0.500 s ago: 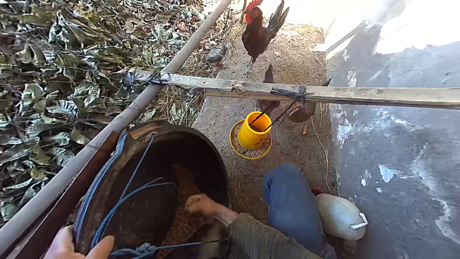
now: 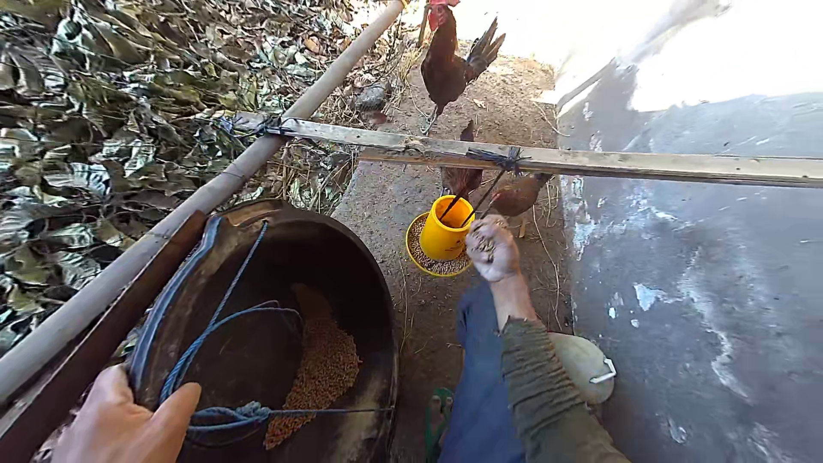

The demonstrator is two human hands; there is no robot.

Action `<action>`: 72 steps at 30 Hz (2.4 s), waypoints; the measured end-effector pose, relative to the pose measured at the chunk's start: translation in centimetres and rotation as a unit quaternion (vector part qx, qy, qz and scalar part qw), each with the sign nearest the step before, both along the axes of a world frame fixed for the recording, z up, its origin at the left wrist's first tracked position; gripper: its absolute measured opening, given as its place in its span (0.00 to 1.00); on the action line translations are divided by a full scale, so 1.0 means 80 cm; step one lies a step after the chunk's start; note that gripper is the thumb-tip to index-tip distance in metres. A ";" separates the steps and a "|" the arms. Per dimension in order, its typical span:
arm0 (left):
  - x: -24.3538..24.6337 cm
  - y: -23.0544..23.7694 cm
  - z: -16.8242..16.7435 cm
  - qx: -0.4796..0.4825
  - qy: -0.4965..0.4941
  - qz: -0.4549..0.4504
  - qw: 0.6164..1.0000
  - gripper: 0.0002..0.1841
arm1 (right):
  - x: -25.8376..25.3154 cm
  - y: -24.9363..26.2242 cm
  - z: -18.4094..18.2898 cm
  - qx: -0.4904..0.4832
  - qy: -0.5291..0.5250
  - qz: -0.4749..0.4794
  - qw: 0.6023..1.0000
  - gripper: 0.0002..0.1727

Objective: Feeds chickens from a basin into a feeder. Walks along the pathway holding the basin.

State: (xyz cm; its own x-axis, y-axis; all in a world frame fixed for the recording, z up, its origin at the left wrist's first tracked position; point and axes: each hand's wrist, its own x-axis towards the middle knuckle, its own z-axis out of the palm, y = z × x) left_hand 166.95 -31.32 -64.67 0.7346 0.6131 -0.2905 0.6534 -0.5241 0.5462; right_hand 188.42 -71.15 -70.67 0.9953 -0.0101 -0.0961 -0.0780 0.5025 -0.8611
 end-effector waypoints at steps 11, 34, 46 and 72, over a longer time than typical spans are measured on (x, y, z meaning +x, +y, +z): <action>0.001 0.002 -0.008 0.008 -0.001 0.010 1.000 0.30 | 0.113 0.012 -0.016 -0.067 -0.064 -0.164 0.982 0.06; -0.002 0.006 -0.017 -0.001 -0.004 0.033 0.999 0.26 | 0.108 0.032 -0.047 -0.197 -0.229 -0.194 0.933 0.13; 0.002 -0.010 -0.005 0.001 0.002 0.046 0.999 0.21 | -0.072 0.120 -0.086 -0.285 -0.180 -0.065 0.939 0.21; -0.006 -0.001 -0.007 0.002 0.006 0.027 1.000 0.22 | -0.245 0.311 -0.345 -0.508 -0.083 0.610 0.602 0.47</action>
State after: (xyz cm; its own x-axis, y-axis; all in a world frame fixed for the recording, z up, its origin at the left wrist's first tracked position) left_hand 166.44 -31.42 -65.19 0.6965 0.6536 -0.2963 0.6878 -0.4902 0.5353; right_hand 168.85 -46.29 -98.27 0.3165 0.7691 -0.5552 0.2750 -0.6346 -0.7223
